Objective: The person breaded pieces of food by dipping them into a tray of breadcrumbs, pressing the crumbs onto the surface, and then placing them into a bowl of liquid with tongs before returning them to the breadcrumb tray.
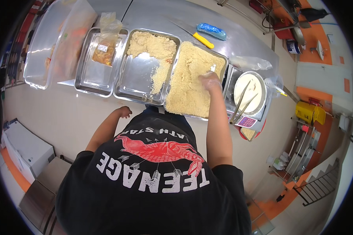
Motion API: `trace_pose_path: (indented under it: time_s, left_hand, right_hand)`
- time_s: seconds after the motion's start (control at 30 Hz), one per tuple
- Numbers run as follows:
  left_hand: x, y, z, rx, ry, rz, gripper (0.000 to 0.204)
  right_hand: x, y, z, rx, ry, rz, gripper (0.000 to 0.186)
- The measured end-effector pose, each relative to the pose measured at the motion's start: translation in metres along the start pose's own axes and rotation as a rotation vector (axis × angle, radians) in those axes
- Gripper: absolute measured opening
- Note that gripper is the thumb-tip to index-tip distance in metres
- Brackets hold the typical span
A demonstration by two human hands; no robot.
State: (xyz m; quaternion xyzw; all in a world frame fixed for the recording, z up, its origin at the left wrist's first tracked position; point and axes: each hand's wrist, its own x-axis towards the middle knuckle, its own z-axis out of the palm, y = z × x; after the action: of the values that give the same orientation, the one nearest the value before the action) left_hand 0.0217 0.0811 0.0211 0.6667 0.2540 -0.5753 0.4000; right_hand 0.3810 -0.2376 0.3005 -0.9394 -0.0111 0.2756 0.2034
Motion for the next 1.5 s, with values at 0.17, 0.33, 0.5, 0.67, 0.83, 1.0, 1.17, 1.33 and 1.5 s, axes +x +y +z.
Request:
trace_pose_path:
  time_s: [0.17, 0.33, 0.5, 0.67, 0.83, 1.0, 1.17, 1.33, 1.5]
  left_hand:
    - [0.002, -0.007, 0.007, -0.062, 0.016, -0.018, 0.036]
    - [0.005, -0.023, 0.022, -0.157, 0.028, 0.001, 0.037]
    - [-0.003, -0.027, 0.048, -0.228, 0.011, -0.047, 0.037]
    - [-0.015, -0.024, 0.07, -0.254, 0.012, -0.099, 0.038]
    - [-0.031, -0.016, 0.077, -0.313, 0.045, -0.053, 0.033]
    - [-0.034, -0.005, 0.078, -0.301, 0.036, 0.016, 0.033]
    - [-0.026, 0.012, 0.072, -0.281, 0.058, 0.048, 0.033]
    - [-0.026, 0.02, 0.062, -0.251, 0.047, 0.1, 0.03]
    - [-0.019, 0.009, 0.057, -0.203, 0.012, 0.052, 0.032]
  right_hand:
    - [0.036, -0.028, -0.007, -0.25, -0.123, -0.129, 0.042]
    - [0.055, -0.034, -0.009, -0.167, -0.186, -0.108, 0.041]
    - [0.096, -0.012, 0.015, -0.305, 0.409, -0.236, 0.042]
    - [0.091, -0.051, 0.043, -0.24, 0.562, -0.182, 0.035]
    - [0.1, -0.041, 0.082, -0.393, 0.665, -0.095, 0.03]
    - [0.097, -0.032, 0.087, -0.402, 0.729, -0.216, 0.029]
    - [0.095, -0.029, 0.072, -0.266, 0.662, -0.276, 0.029]
    - [0.096, -0.044, 0.05, -0.107, 0.706, -0.778, 0.033]
    - [0.121, -0.044, 0.066, -0.543, 0.503, -0.959, 0.046]
